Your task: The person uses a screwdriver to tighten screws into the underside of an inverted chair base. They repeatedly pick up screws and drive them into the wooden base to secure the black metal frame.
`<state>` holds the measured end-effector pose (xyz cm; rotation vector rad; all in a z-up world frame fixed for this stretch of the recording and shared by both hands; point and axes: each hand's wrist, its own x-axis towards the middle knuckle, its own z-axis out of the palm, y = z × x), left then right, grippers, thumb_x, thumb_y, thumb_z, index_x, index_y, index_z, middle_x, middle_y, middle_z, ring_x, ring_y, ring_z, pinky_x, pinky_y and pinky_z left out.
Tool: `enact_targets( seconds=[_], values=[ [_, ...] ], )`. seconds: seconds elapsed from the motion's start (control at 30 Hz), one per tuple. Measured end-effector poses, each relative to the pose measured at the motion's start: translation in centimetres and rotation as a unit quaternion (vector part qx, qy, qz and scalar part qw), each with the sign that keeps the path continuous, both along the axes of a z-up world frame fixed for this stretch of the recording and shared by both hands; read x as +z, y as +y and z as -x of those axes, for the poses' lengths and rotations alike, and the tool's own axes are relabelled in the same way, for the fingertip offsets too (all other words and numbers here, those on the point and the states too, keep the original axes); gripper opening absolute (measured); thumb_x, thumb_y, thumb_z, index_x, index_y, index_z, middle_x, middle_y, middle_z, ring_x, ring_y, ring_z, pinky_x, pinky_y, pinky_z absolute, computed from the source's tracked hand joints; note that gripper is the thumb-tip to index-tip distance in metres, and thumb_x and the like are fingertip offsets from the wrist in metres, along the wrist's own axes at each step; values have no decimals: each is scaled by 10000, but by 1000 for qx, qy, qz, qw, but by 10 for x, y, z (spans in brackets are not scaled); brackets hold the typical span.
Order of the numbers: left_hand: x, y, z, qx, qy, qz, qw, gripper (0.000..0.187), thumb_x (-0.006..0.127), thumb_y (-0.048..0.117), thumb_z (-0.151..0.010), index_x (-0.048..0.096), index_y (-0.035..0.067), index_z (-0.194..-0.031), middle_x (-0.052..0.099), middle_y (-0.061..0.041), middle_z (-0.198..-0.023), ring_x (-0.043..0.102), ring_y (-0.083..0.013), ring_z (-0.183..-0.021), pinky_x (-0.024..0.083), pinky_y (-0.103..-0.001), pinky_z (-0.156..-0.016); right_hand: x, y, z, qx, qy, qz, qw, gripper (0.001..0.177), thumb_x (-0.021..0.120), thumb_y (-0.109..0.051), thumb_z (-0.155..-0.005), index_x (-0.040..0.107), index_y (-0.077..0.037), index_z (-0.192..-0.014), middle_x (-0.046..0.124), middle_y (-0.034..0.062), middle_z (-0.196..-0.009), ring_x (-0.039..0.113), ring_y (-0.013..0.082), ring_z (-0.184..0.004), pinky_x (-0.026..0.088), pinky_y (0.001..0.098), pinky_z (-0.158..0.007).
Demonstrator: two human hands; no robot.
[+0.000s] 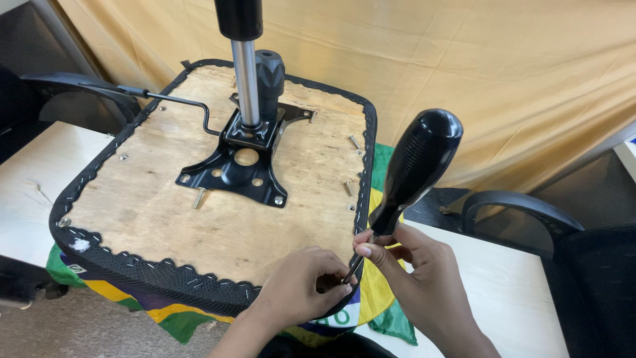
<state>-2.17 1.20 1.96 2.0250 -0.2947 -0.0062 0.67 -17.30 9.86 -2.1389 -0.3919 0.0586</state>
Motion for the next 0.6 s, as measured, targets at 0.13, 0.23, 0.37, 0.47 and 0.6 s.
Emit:
enact_targets(
  seconds=[0.13,0.23,0.37,0.47,0.6],
  values=[
    [-1,1,0,-29,-20,19,999,130,748,190,-816,779,109,-913,720,-16,-838,693,-152,-758,588,-280,-676,3,1,1,-8,-11,5,1000,218,782,-234,-825,809,-93,-989,785,17,-812,749,126,-729,597,296,-736],
    [1,-1,-1,-3,15,-30,999,167,816,217,-774,770,102,-887,688,-46,-794,685,-172,-728,571,-299,-652,3,4,3,-29,2,17,999,244,790,-242,-804,806,-106,-1006,795,16,-793,753,132,-714,596,302,-717],
    [2,-9,0,31,32,-6,999,224,841,237,-779,744,92,-918,695,-32,-828,703,-170,-726,564,-298,-663,4,4,2,-27,-12,23,999,223,796,-257,-800,781,-91,-948,819,11,-762,760,126,-707,596,300,-719],
    [2,-10,1,51,59,5,997,241,858,242,-765,740,96,-916,695,-28,-831,711,-168,-704,565,-298,-654,3,3,1,-21,-22,11,999,210,797,-255,-807,771,-75,-912,815,7,-751,759,119,-698,598,293,-729],
    [-2,-9,2,39,6,10,999,233,857,227,-760,740,94,-911,700,-25,-845,702,-175,-713,563,-304,-647,1,4,1,-31,-17,2,999,224,836,-236,-780,770,-56,-896,776,39,-705,699,140,-659,589,298,-702]
  ],
)
